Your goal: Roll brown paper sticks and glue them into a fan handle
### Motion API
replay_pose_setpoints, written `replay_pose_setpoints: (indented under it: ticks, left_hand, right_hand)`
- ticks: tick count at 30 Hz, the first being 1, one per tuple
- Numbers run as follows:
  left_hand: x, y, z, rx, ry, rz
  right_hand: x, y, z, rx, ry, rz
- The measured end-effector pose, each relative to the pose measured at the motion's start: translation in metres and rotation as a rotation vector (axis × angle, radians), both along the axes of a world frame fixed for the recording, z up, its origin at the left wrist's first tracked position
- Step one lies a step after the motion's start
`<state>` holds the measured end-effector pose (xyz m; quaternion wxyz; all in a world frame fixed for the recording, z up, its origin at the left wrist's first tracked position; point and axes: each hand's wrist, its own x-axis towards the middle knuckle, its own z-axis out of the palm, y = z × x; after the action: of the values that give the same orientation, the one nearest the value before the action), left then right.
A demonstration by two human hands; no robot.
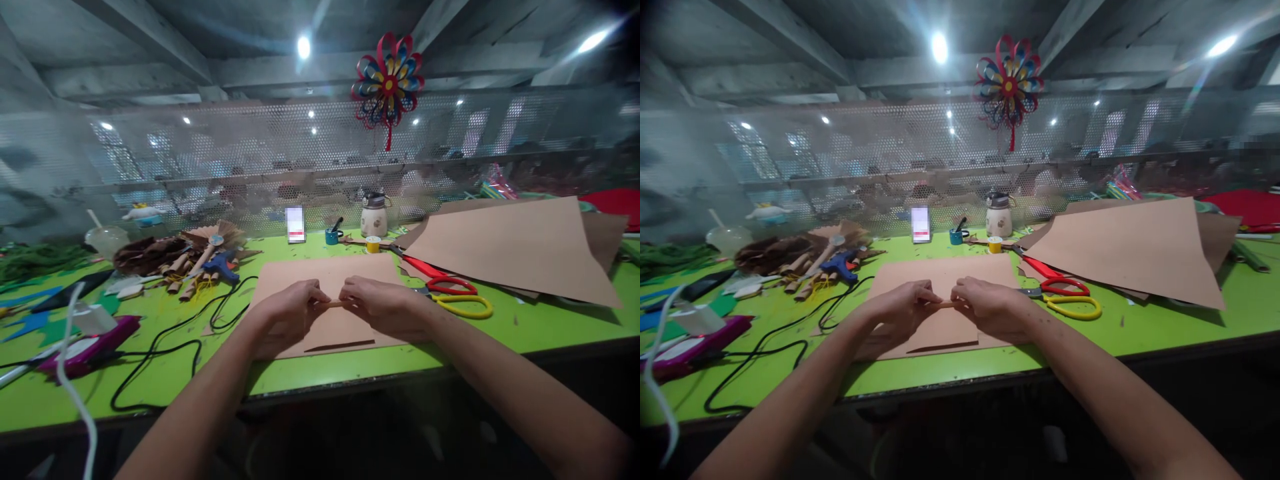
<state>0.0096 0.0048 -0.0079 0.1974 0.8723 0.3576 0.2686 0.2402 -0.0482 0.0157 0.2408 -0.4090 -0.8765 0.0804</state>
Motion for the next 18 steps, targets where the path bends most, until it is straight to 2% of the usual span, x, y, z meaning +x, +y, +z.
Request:
replay_pose_setpoints:
  ticks: [6, 9, 13, 18]
  left_hand:
    - [-0.002, 0.001, -0.002, -0.052, 0.021, 0.027]
    - [0.002, -0.002, 0.001, -0.008, 0.030, 0.003]
    - [0.011, -0.005, 0.004, 0.036, 0.038, -0.033]
    - [0.016, 0.000, 0.003, 0.077, 0.046, -0.035]
  right_hand:
    - [0.001, 0.005, 0.002, -0.032, -0.055, 0.008]
    - [-0.005, 0.015, -0.001, -0.060, -0.092, 0.014]
    - [-0.015, 0.026, -0.007, -0.017, -0.125, -0.015]
    - [-0.020, 0.024, -0.006, 0.035, -0.125, -0.019]
